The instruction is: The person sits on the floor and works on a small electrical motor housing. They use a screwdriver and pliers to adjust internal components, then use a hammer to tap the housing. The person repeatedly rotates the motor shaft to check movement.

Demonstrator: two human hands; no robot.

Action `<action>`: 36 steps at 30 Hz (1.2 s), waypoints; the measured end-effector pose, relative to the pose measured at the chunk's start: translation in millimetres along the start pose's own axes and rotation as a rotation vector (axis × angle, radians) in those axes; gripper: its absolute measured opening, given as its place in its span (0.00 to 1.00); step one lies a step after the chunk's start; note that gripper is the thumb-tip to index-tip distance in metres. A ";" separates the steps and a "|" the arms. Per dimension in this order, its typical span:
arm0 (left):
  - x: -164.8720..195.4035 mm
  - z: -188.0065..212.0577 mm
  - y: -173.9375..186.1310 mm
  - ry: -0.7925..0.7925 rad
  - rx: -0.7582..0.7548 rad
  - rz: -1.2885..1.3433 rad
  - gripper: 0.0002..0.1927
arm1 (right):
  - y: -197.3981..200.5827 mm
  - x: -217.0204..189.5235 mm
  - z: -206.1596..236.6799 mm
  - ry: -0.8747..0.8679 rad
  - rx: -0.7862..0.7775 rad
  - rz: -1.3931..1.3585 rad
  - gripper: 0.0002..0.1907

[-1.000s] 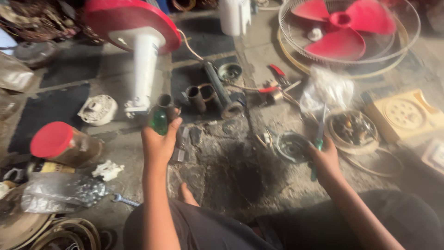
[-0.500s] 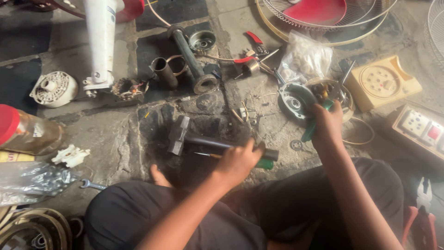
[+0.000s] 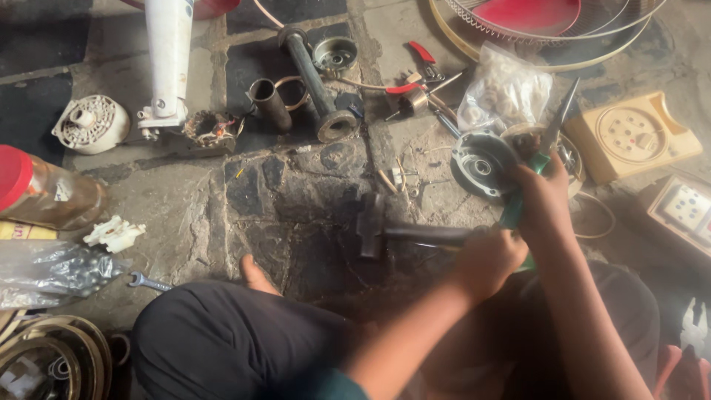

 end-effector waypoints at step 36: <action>-144.5 134.5 48.0 1.133 0.245 1.360 0.18 | -70.4 40.2 34.8 -0.206 -0.552 0.449 0.26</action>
Point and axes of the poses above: each hand's wrist, its own z-axis away from the middle knuckle, its own y-axis out of the back of the hand, x = y × z, the point moved 5 cm from there along -z, towards the middle knuckle, and after that the axes turned 6 degrees about y, right-handed, at the moved point
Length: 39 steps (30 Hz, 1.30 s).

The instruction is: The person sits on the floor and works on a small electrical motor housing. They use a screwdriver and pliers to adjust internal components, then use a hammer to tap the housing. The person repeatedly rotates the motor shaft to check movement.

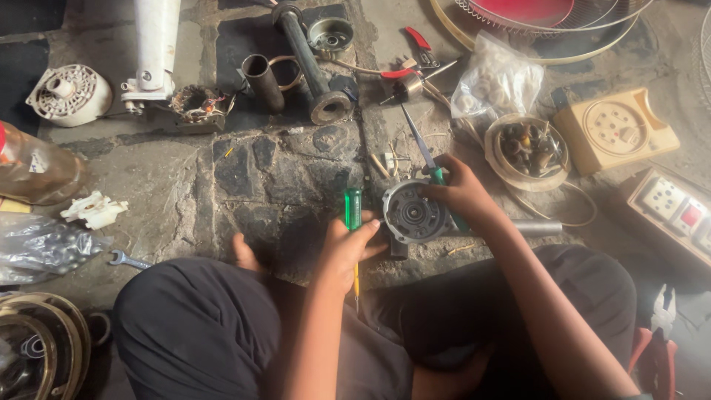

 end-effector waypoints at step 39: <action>97.9 39.7 1.1 -0.730 -0.217 -0.124 0.09 | -11.2 2.3 4.2 0.047 -0.025 -0.038 0.28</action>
Point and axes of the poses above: each hand's wrist, its own z-axis away from the middle knuckle, its own y-axis out of the back of the hand, x = y × z, the point moved 5 cm from there along -z, towards the middle knuckle, and after that the axes turned 6 degrees about y, right-handed, at the moved point
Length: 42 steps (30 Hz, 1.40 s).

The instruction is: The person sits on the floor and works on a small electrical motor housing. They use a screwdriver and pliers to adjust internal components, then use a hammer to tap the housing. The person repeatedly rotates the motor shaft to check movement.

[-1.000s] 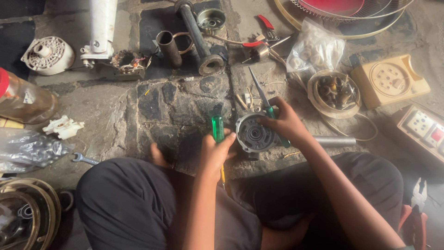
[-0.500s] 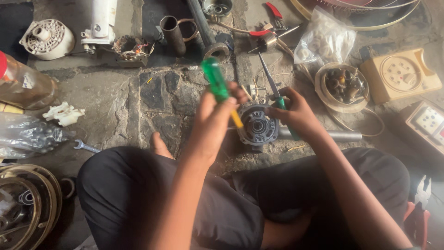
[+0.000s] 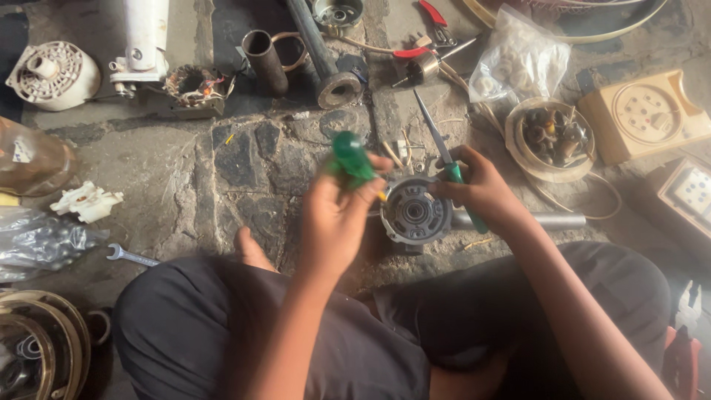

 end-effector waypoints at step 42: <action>-42.8 -12.6 -9.8 0.019 0.032 0.053 0.09 | 4.6 5.8 -0.1 -0.043 0.021 0.058 0.31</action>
Point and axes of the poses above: each hand's wrist, its own z-axis away from the middle knuckle, its own y-axis out of the back of the hand, x = y × z, the point moved 5 cm from there along -z, towards the middle knuckle, and after that the axes turned 6 degrees about y, right-handed, at the moved point
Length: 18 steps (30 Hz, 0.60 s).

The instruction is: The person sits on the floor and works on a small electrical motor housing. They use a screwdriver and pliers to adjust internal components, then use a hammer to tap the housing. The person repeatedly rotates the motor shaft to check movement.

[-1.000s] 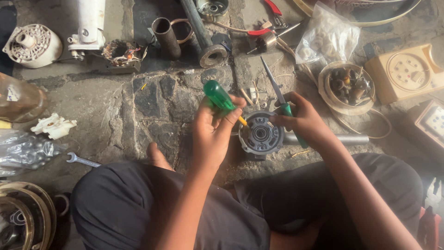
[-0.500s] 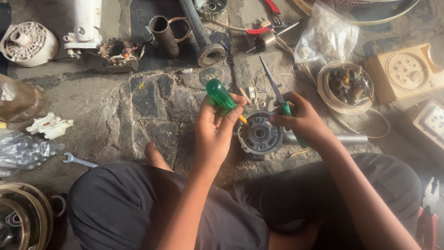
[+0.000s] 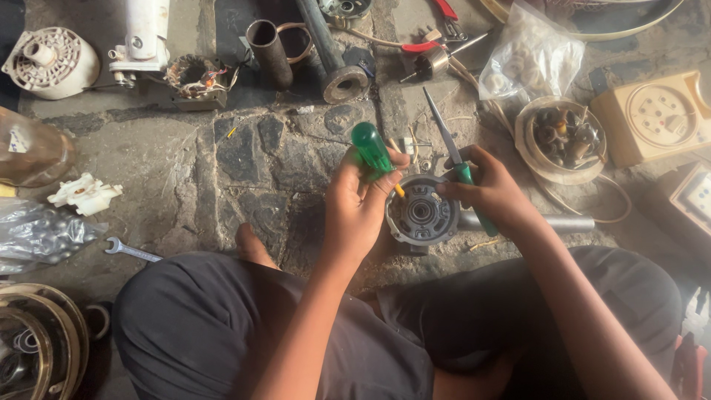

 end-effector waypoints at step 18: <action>-2.0 -4.5 3.7 0.021 -0.003 0.003 0.11 | 2.4 1.8 -1.4 0.011 -0.003 0.028 0.29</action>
Point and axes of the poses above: each hand's wrist, its own z-axis away from the middle knuckle, its own y-axis out of the back of the hand, x = y × z, the point moved 5 cm from there along -z, towards the middle knuckle, and after that the axes turned 6 degrees about y, right-handed, at the moved point
